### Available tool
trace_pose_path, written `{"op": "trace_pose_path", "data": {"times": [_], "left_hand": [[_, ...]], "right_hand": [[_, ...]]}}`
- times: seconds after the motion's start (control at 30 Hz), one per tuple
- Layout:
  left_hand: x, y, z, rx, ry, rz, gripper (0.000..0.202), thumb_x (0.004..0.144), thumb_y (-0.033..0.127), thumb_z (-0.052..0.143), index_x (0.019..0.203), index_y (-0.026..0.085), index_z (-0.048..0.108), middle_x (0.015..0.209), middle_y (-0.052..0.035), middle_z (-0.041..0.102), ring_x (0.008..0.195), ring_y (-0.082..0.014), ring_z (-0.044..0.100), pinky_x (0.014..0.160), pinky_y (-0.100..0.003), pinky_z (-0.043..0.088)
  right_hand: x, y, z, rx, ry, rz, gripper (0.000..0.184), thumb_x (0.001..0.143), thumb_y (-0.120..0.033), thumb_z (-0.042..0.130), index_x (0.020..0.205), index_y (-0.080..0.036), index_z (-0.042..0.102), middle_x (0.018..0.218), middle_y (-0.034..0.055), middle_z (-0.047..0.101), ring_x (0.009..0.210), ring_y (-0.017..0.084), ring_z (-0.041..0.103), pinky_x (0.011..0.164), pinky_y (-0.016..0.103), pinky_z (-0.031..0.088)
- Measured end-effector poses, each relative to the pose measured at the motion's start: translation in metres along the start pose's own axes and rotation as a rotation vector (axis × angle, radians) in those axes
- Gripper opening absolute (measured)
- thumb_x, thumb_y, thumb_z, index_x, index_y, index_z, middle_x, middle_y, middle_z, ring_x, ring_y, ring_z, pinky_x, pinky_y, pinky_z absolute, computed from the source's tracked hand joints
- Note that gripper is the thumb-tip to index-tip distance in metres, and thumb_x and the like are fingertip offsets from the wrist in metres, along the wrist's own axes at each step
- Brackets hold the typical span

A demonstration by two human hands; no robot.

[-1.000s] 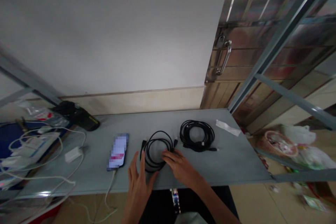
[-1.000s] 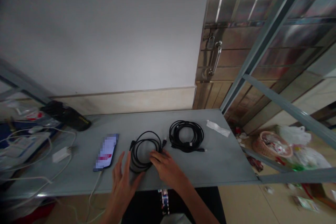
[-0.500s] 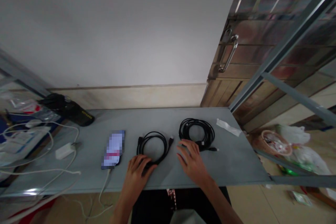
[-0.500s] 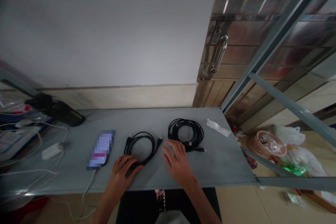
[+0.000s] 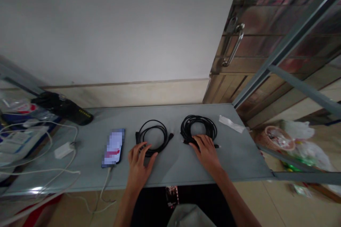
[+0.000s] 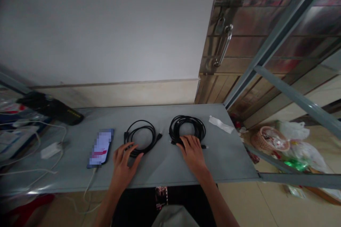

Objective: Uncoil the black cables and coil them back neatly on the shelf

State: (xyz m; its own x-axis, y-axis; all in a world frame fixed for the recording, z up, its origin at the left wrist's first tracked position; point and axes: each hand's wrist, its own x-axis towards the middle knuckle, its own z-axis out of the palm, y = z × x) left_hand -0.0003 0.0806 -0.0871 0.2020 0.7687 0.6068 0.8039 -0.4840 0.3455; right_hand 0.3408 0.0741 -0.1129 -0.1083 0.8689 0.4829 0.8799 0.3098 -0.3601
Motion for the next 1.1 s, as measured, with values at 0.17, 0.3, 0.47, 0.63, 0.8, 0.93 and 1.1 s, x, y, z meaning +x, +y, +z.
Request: {"op": "trace_pose_path", "data": {"times": [0.17,0.3,0.47,0.63,0.8,0.93,1.1], "left_hand": [[0.003,0.003,-0.004,-0.008,0.037,0.0,0.035,0.107,0.032,0.075,0.14,0.027,0.066,0.139,-0.0145,0.07,0.128,-0.0355,0.067,0.112,-0.057,0.052],[0.003,0.003,-0.005,-0.017,0.059,-0.003,0.033,0.107,0.029,0.076,0.138,0.026,0.066,0.135,-0.0137,0.072,0.125,-0.034,0.068,0.111,-0.056,0.053],[0.002,0.005,-0.006,-0.028,0.075,-0.012,0.028,0.108,0.027,0.074,0.135,0.025,0.067,0.131,-0.0129,0.073,0.123,-0.0327,0.067,0.109,-0.055,0.054],[0.002,0.006,-0.007,-0.045,0.029,-0.043,0.024,0.11,0.03,0.07,0.134,0.025,0.066,0.128,-0.0125,0.074,0.122,-0.032,0.069,0.109,-0.055,0.055],[0.001,0.008,-0.008,-0.06,0.019,-0.031,0.023,0.11,0.03,0.069,0.133,0.025,0.068,0.127,-0.0118,0.076,0.121,-0.0311,0.069,0.109,-0.054,0.056],[-0.001,0.005,-0.007,-0.078,0.034,-0.005,0.026,0.108,0.027,0.073,0.134,0.025,0.069,0.127,-0.0111,0.077,0.121,-0.031,0.069,0.11,-0.053,0.055],[-0.007,0.011,-0.01,-0.188,0.028,-0.043,0.021,0.107,0.031,0.075,0.127,0.026,0.076,0.116,-0.0084,0.082,0.113,-0.03,0.074,0.106,-0.049,0.057]], "right_hand": [[0.002,0.0,-0.004,0.04,0.03,0.023,0.026,0.118,-0.042,0.057,0.125,-0.024,0.073,0.114,0.0102,0.078,0.107,0.03,0.072,0.097,0.047,0.057],[0.0,0.0,-0.004,0.048,0.076,0.037,0.027,0.12,-0.043,0.053,0.12,-0.024,0.071,0.109,0.0093,0.078,0.103,0.029,0.072,0.094,0.045,0.055],[0.003,0.0,-0.006,0.068,0.11,0.079,0.034,0.121,-0.049,0.047,0.109,-0.024,0.068,0.104,0.0103,0.077,0.096,0.029,0.073,0.09,0.043,0.057],[0.027,0.003,-0.031,0.244,0.186,0.255,0.047,0.119,-0.062,0.041,0.098,-0.025,0.063,0.087,0.0077,0.073,0.081,0.026,0.072,0.077,0.039,0.058],[0.072,-0.006,-0.095,0.612,0.353,0.47,0.049,0.115,-0.067,0.05,0.089,-0.026,0.054,0.066,-0.0061,0.054,0.056,0.014,0.055,0.055,0.027,0.048],[0.096,-0.03,-0.15,0.991,0.524,0.463,0.048,0.111,-0.065,0.065,0.088,-0.025,0.053,0.067,-0.0104,0.044,0.048,0.008,0.04,0.045,0.022,0.036],[0.096,-0.071,-0.201,1.169,0.633,0.406,0.043,0.11,-0.058,0.07,0.087,-0.024,0.057,0.066,-0.0099,0.039,0.049,0.008,0.034,0.045,0.019,0.032]]}}
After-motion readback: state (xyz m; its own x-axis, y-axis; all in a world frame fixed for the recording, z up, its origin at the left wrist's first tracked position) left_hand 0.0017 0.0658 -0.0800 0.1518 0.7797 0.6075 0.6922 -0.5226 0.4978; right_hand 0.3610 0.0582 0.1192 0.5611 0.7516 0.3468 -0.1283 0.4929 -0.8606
